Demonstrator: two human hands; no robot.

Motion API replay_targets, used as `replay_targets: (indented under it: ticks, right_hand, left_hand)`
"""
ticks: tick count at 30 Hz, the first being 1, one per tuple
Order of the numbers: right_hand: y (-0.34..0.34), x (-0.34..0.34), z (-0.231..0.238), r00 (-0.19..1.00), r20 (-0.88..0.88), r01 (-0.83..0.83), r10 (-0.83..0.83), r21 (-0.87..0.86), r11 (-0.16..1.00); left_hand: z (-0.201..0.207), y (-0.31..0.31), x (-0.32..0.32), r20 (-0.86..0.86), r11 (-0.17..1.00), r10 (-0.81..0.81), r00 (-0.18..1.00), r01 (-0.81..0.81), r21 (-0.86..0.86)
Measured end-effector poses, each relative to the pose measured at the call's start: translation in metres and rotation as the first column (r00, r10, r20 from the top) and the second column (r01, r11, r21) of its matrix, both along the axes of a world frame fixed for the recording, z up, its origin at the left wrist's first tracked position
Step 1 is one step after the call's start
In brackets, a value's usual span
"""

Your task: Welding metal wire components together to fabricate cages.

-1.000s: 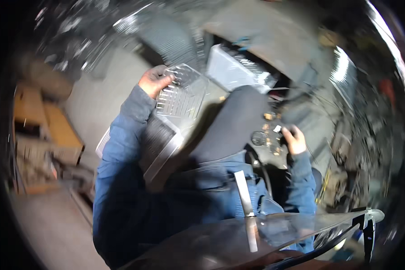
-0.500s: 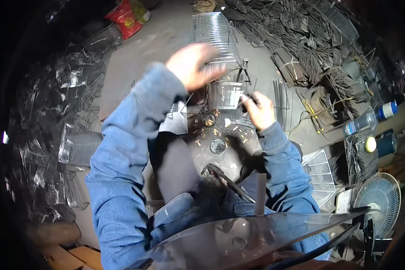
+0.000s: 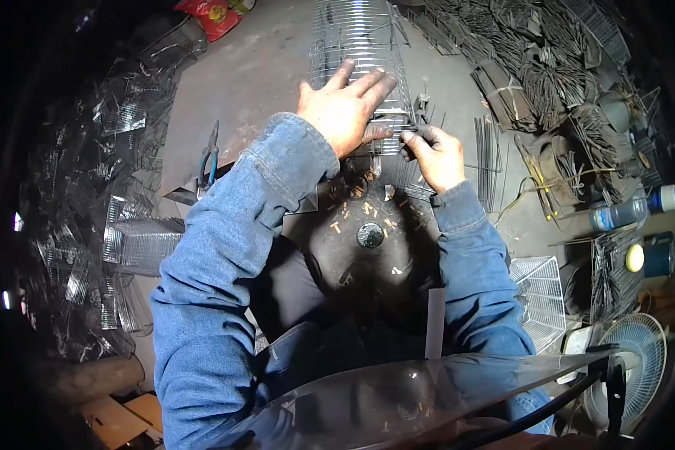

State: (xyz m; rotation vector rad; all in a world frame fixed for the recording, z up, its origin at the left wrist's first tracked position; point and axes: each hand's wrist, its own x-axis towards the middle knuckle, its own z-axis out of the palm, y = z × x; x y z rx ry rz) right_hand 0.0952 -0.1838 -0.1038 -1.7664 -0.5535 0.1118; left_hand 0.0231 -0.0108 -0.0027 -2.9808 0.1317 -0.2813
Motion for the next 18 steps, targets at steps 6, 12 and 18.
replay_targets:
  ticks: [6, 12, 18]
  right_hand:
    - [0.01, -0.005, 0.002, 1.0, 0.018, -0.019, 0.019, -0.013, 1.0]
    - [0.009, -0.003, -0.006, 0.995, 0.097, 0.003, 0.003, -0.063, 0.998]
    - [0.015, -0.012, 0.003, 0.984, 0.178, -0.003, 0.007, -0.025, 1.0]
  left_hand:
    - [-0.004, 0.012, -0.004, 0.053, 1.0, -0.023, 0.998, 0.022, 0.018]
    - [-0.007, 0.013, -0.003, 0.051, 1.0, -0.019, 0.999, 0.018, 0.025]
    - [-0.006, 0.022, -0.005, 0.042, 0.999, -0.039, 0.998, 0.038, 0.025]
